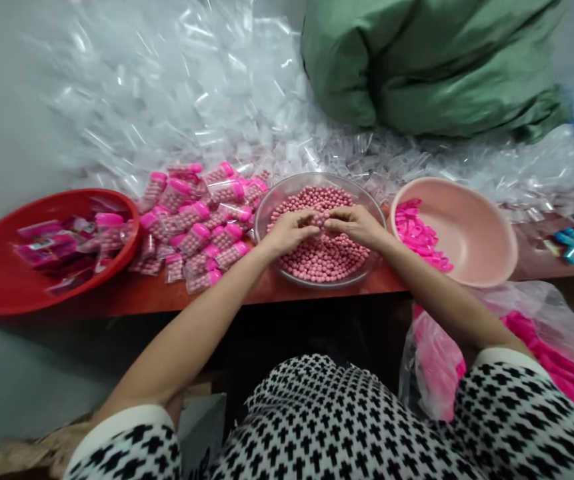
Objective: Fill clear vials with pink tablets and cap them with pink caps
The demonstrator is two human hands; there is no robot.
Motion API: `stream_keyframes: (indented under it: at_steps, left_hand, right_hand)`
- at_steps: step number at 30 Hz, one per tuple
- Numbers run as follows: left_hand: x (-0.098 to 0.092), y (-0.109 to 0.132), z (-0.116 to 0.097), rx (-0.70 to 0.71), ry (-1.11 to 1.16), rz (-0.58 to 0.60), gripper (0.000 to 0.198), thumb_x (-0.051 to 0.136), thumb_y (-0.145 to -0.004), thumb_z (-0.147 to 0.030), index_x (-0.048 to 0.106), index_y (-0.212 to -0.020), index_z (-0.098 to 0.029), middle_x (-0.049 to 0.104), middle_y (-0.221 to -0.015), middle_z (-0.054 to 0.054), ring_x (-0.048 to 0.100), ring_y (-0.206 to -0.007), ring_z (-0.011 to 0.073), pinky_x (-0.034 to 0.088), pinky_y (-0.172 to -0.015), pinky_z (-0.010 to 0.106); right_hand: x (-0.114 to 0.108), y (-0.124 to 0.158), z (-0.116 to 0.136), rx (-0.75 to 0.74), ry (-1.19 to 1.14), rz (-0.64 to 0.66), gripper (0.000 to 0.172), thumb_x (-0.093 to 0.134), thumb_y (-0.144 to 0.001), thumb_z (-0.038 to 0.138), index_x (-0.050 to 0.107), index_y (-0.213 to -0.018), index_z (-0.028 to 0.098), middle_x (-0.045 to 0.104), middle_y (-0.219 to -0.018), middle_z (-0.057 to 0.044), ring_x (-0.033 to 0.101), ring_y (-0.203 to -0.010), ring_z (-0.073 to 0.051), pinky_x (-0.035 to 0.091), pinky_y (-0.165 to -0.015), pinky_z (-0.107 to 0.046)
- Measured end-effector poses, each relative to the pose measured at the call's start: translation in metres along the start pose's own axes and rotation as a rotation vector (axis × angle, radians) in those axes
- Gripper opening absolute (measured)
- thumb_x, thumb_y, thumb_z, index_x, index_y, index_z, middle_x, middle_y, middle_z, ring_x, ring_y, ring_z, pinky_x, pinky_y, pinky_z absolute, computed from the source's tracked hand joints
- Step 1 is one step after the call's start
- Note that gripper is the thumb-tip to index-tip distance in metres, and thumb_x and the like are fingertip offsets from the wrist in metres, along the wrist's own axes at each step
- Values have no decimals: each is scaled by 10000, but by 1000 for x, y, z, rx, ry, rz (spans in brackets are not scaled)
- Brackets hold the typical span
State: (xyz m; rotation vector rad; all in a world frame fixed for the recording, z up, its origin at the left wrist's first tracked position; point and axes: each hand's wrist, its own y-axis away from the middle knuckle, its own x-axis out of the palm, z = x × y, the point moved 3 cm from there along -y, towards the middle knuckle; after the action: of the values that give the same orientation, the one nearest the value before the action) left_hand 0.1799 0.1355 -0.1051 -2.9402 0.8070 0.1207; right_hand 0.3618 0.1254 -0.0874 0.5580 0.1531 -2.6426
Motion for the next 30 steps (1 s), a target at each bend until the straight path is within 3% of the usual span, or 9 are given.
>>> stream_keyframes:
  at_steps: [4,6,8,14,17,22,27,30]
  left_hand:
    - [8,9,1,-94,372,-106,507,922,-569,-367,733,-982,-141,745,-915,54,690,-796,181,587,-793,343]
    - [8,11,1,-109,441,-129,541,965,-501,-337,726,-942,-133,736,-868,46,692,-772,177,594,-797,361]
    - [9,12,1,-117,467,-120,555,983,-462,-308,724,-919,-129,733,-844,43,700,-768,185,599,-815,392]
    - [10,15,-1,-141,428,-69,539,991,-468,-328,749,-908,-134,742,-846,42,707,-764,177,596,-855,396]
    - [10,17,-2,-172,370,-50,543,993,-470,-338,755,-915,-136,746,-855,44,705,-776,171,602,-824,351]
    - [12,18,-4,-210,314,-62,557,987,-466,-372,748,-908,-130,750,-859,49,700,-785,178,598,-790,324]
    - [10,16,-2,-202,343,-179,578,980,-452,-344,753,-939,-131,753,-862,37,691,-751,144,593,-730,263]
    - [9,15,-2,-194,352,-218,580,978,-428,-333,749,-924,-137,755,-869,37,693,-747,146,606,-714,262]
  right_hand:
    - [-3,10,8,-107,-129,-42,544,803,-709,449,619,-1149,187,666,-997,-51,636,-877,-174,560,-791,-318]
    - [-11,9,14,-204,-120,3,655,817,-706,409,568,-1285,230,638,-1181,-73,638,-936,-171,566,-833,-325]
    - [-17,7,20,-268,-52,78,621,787,-747,391,578,-1312,238,618,-1267,-82,642,-944,-172,560,-840,-328]
    - [-19,-3,27,-308,147,159,371,760,-772,379,688,-1064,161,712,-937,-30,626,-788,-159,498,-753,-290]
    - [-16,-6,22,-254,96,192,358,802,-726,348,657,-993,159,672,-821,5,603,-725,-133,489,-678,-249]
    - [-12,-7,10,-101,-126,305,364,853,-666,273,607,-915,172,642,-823,19,643,-705,-130,569,-649,-264]
    - [-12,-13,-7,-34,-346,100,450,919,-603,409,609,-812,158,650,-726,22,645,-679,-122,583,-681,-269]
    - [-4,-9,-14,-10,-248,-4,387,860,-694,442,605,-772,161,634,-667,28,627,-639,-126,554,-653,-269]
